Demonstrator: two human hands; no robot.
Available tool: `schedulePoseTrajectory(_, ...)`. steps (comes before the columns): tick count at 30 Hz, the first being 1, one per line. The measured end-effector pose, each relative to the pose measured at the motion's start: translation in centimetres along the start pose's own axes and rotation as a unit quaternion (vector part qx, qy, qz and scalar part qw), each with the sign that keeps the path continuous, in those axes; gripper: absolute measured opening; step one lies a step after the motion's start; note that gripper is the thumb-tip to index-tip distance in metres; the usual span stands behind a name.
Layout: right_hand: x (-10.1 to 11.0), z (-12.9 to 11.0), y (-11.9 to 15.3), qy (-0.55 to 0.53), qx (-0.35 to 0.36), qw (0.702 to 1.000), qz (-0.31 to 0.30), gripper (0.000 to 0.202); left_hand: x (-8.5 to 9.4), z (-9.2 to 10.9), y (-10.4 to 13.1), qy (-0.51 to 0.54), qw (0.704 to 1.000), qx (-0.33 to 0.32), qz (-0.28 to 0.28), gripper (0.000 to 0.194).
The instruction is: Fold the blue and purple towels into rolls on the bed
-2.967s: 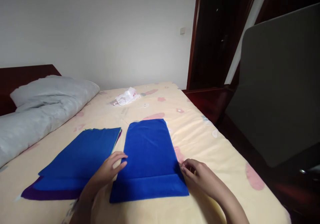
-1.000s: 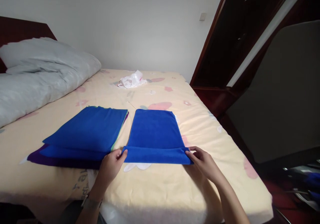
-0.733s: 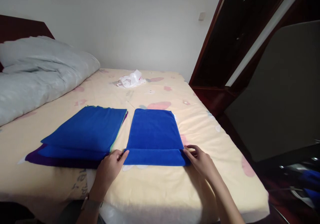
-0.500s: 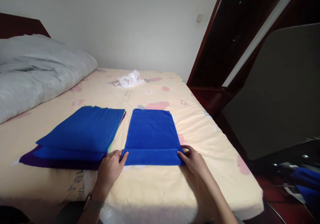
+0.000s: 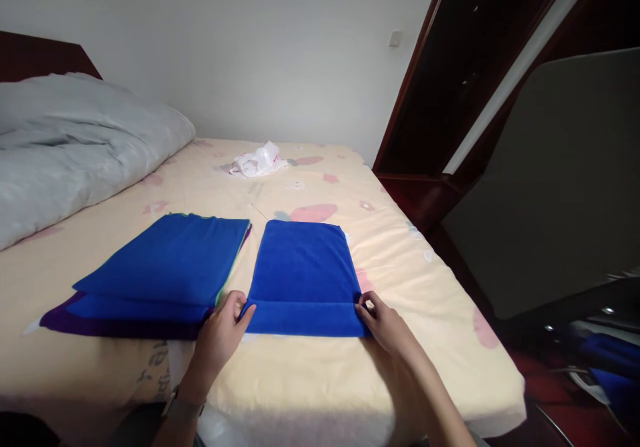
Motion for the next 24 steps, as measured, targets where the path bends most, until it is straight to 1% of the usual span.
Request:
schedulePoseTrajectory(2,0.7,-0.3,0.4,0.033,0.0,0.999,-0.003,0.024,0.3,0.0,-0.1,-0.02,1.0,-0.018,0.001,0.024)
schedulePoseTrajectory(3,1.1,-0.7,0.7,0.035,0.013,0.999,-0.004,0.025,0.7,0.2,-0.1,-0.019,0.999,-0.038,0.009,0.027)
schedulePoseTrajectory(5,1.9,-2.2,1.6,0.018,0.065,0.997,-0.024,0.026,1.8,0.8,-0.1,-0.016,0.994,-0.102,0.028,0.029)
schedulePoseTrajectory(6,1.9,-2.9,2.1,0.004,0.096,0.994,-0.047,0.027,2.2,1.2,0.0,-0.019,0.99,-0.139,0.029,0.028)
schedulePoseTrajectory(7,1.8,-3.6,2.7,-0.011,0.122,0.989,-0.077,0.03,2.3,1.6,0.2,-0.026,0.984,-0.174,0.02,0.026)
schedulePoseTrajectory(9,1.3,-4.4,3.5,-0.03,0.156,0.979,-0.127,0.038,1.9,2.2,0.8,-0.038,0.972,-0.23,-0.023,0.027)
schedulePoseTrajectory(11,1.0,-4.6,3.5,-0.039,0.168,0.975,-0.141,0.037,1.2,2.2,1.1,-0.039,0.966,-0.249,-0.061,0.037)
schedulePoseTrajectory(12,0.9,-4.6,3.4,-0.046,0.172,0.975,-0.136,0.035,0.9,2.1,1.2,-0.035,0.966,-0.248,-0.07,0.042)
schedulePoseTrajectory(14,0.9,-4.4,2.8,-0.069,0.169,0.976,-0.12,0.028,0.5,1.8,1.0,-0.019,0.969,-0.234,-0.07,0.047)
schedulePoseTrajectory(16,1.1,-3.8,2.1,-0.096,0.151,0.979,-0.098,0.025,0.3,1.6,0.6,0.01,0.974,-0.216,-0.06,0.048)
schedulePoseTrajectory(17,1.3,-3.4,1.7,-0.108,0.14,0.981,-0.082,0.027,0.2,1.5,0.4,0.028,0.977,-0.202,-0.056,0.046)
schedulePoseTrajectory(20,1.9,-2.5,0.7,-0.138,0.111,0.984,-0.021,0.034,-0.2,0.7,-0.5,0.078,0.987,-0.134,-0.043,0.035)
schedulePoseTrajectory(23,2.5,-1.7,0.0,-0.16,0.087,0.982,0.06,0.039,-0.4,0.0,-1.1,0.104,0.993,-0.058,-0.001,0.04)
schedulePoseTrajectory(24,2.5,-1.5,-0.2,-0.161,0.08,0.981,0.076,0.041,-0.5,-0.1,-1.3,0.104,0.994,-0.039,0.013,0.041)
Point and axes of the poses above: each hand's wrist, its own y-axis away from the middle knuckle, its own x-axis out of the back of the hand, z = x × y, the point moved 10 cm from there along -y, towards the middle knuckle, and after that the axes turned 12 degrees about -y, right-handed, at the moved point
